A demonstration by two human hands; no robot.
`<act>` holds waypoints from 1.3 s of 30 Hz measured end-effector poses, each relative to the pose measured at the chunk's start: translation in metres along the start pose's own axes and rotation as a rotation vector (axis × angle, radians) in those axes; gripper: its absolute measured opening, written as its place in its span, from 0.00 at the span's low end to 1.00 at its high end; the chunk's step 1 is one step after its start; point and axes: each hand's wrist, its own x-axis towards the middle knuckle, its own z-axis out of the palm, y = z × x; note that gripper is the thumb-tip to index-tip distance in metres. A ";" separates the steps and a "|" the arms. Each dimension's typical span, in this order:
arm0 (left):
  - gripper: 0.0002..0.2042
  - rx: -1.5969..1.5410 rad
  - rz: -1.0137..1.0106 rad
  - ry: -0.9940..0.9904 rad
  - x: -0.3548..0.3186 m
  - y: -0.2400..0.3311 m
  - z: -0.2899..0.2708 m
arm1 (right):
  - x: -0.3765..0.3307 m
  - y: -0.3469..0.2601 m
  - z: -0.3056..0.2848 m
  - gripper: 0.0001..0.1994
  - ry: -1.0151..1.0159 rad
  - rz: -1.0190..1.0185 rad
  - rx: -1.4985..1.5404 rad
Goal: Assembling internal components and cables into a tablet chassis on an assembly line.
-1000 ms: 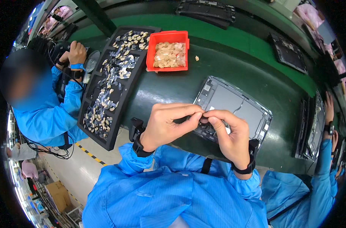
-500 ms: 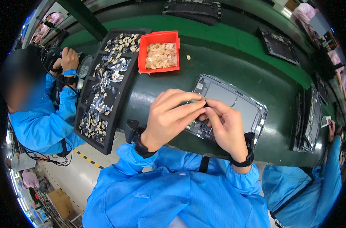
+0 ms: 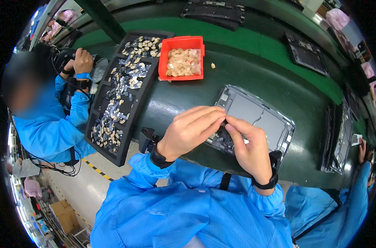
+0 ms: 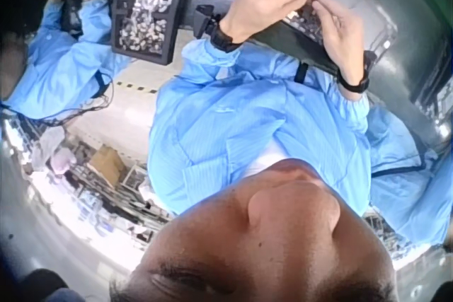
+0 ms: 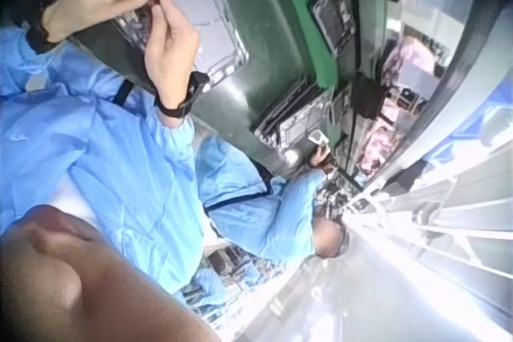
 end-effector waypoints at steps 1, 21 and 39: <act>0.09 0.002 -0.006 -0.025 0.002 0.001 -0.003 | 0.001 0.000 0.000 0.12 -0.007 -0.015 0.013; 0.07 0.096 -0.276 0.174 0.041 -0.026 -0.030 | 0.004 0.008 0.001 0.14 0.280 -0.132 -0.385; 0.16 -0.115 -0.287 -0.483 0.035 0.037 0.040 | -0.032 0.036 -0.046 0.13 0.490 -0.060 0.454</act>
